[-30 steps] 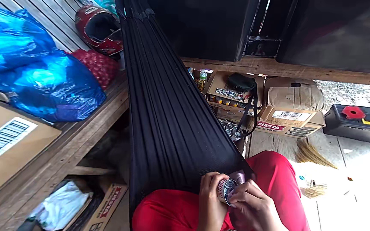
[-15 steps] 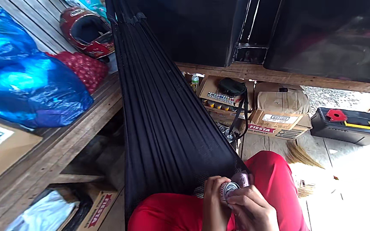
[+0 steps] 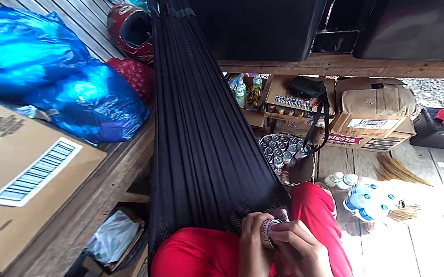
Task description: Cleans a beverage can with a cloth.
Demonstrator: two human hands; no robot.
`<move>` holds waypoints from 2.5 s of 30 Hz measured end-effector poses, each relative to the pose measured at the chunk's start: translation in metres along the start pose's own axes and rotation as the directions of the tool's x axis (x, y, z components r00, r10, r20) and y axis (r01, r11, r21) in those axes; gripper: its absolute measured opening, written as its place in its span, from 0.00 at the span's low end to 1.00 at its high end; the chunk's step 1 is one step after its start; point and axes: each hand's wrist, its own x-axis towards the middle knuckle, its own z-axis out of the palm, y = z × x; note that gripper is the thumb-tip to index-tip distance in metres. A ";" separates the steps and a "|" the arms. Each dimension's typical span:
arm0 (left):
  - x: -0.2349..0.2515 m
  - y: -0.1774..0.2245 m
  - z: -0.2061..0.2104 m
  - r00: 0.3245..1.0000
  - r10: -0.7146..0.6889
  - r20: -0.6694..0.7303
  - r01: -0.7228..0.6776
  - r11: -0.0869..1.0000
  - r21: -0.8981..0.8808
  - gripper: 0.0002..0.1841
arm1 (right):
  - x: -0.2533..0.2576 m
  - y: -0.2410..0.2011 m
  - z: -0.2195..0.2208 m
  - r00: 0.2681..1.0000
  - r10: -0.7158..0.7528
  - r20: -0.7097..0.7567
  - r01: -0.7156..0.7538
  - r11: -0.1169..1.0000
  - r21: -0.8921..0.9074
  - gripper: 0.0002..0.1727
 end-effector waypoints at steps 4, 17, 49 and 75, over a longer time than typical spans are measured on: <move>0.000 -0.003 -0.006 1.000 -0.006 0.016 0.006 1.000 0.005 0.20 | -0.008 -0.005 -0.004 0.992 -0.105 0.071 0.107 0.994 -0.016 0.08; 0.034 0.056 0.104 0.998 0.063 -0.030 -0.061 0.996 0.069 0.20 | 0.025 0.068 -0.097 0.995 0.101 -0.027 -0.099 0.993 0.061 0.04; -0.002 0.017 0.006 1.000 0.007 0.013 -0.010 0.968 0.252 0.22 | -0.003 0.013 0.013 0.935 0.238 -0.264 -0.217 0.970 0.106 0.03; 0.058 0.114 0.153 0.997 0.003 -0.082 -0.011 0.995 -0.104 0.18 | 0.042 0.089 -0.163 0.988 -0.152 -0.034 0.151 0.988 -0.039 0.04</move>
